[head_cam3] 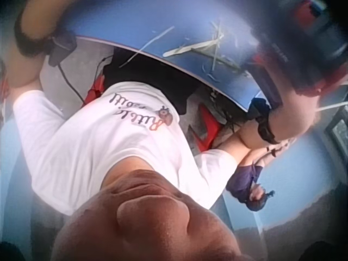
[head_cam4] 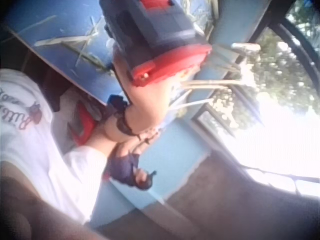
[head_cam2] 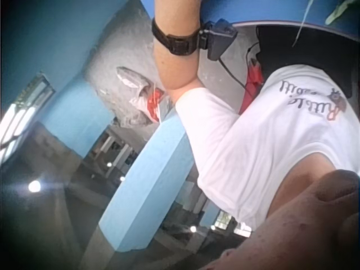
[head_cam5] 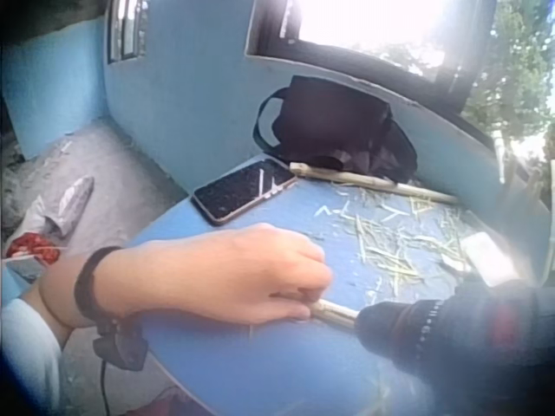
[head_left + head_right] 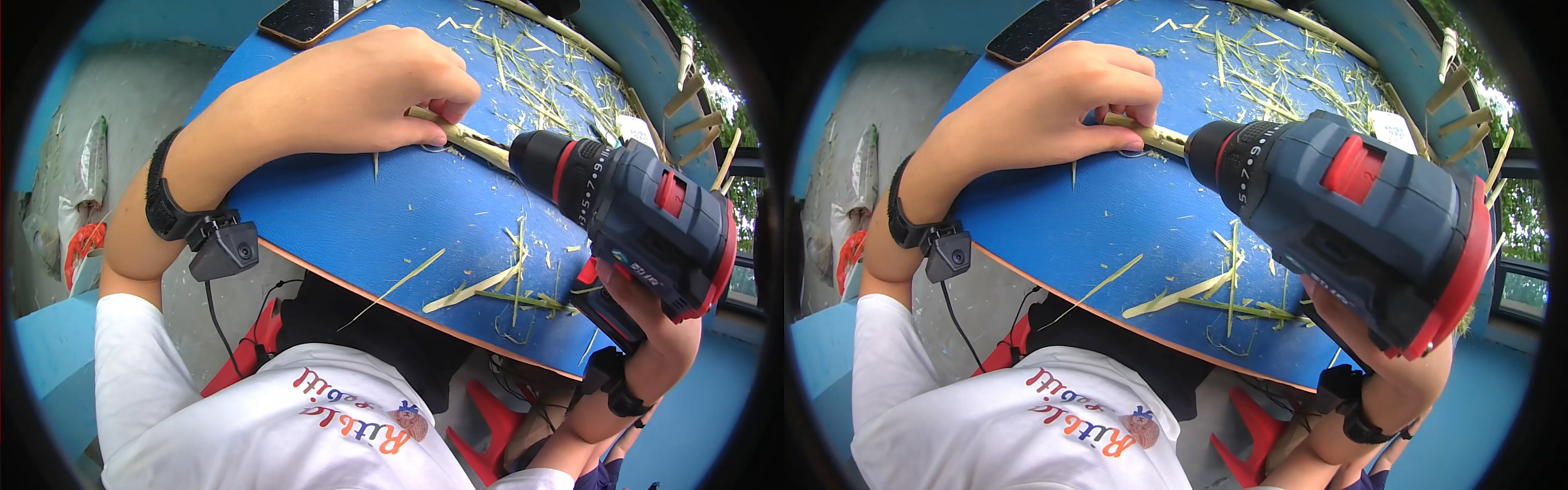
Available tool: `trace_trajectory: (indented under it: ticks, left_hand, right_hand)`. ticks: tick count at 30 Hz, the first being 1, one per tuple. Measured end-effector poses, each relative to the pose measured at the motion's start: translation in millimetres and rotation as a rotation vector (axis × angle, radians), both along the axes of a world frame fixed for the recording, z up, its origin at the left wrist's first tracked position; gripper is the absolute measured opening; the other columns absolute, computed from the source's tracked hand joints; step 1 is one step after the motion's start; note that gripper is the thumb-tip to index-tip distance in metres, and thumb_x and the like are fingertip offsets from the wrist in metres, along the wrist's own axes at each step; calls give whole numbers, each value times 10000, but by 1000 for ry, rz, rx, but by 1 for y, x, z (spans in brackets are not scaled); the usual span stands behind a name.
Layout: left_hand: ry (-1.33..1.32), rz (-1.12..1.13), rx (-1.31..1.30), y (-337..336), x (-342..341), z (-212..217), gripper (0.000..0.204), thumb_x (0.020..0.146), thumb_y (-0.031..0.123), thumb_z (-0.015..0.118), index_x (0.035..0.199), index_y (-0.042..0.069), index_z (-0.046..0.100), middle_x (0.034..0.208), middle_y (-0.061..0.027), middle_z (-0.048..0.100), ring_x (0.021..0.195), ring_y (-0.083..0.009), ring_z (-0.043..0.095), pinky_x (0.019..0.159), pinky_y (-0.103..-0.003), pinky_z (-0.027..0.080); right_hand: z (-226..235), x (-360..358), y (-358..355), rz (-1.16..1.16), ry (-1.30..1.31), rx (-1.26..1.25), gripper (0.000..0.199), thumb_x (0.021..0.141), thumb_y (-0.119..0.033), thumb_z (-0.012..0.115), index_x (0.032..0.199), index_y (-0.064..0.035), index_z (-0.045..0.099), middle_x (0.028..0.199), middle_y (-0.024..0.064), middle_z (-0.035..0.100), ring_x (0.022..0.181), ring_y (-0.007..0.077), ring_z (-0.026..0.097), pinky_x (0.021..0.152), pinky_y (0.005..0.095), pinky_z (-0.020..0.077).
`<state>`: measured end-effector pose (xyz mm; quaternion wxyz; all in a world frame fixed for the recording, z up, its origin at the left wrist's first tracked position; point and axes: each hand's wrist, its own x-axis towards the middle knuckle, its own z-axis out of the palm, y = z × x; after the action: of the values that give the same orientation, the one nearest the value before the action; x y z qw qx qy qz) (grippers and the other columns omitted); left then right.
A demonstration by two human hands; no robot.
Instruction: The recorder is using a power drill to make holes in a bamboo stick on a blue table.
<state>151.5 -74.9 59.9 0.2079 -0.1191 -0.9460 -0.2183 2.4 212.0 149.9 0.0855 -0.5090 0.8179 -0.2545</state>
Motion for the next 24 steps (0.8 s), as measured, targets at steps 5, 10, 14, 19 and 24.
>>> trace_trajectory:
  ticks: [5,10,14,19,24]
  left_hand:
    - [0,-3,5,0,2,0,175,786,57,735,794,5,568,810,-94,583,741,-238,606,642,-337,497]
    - [-11,4,8,-1,4,1,177,781,53,738,793,5,568,810,-94,580,739,-238,603,639,-339,493]
    - [-7,4,18,0,5,3,176,777,52,739,796,6,571,810,-94,577,744,-246,602,643,-348,487]
    - [-13,27,-10,2,9,2,180,769,55,745,800,8,574,818,-100,577,760,-272,603,666,-369,481]
    - [-11,15,-9,5,9,5,184,762,59,747,802,10,574,828,-104,580,783,-296,606,682,-385,484]
  right_hand:
    - [0,-5,0,145,79,35,407,717,-35,810,1094,11,663,1007,71,712,894,159,669,812,311,527]
    - [-2,-7,2,152,73,-5,407,730,-12,788,1113,23,654,1029,77,708,917,157,663,837,313,519]
    - [6,-5,-3,287,359,135,410,734,-18,791,1120,21,658,1032,79,711,918,151,662,838,308,518]
    - [-2,-8,7,175,135,93,416,721,-15,807,1114,8,671,1030,71,717,907,149,668,822,299,521]
    - [-3,-7,13,171,155,70,415,718,-16,809,1110,5,673,1029,71,717,904,150,669,819,299,522]
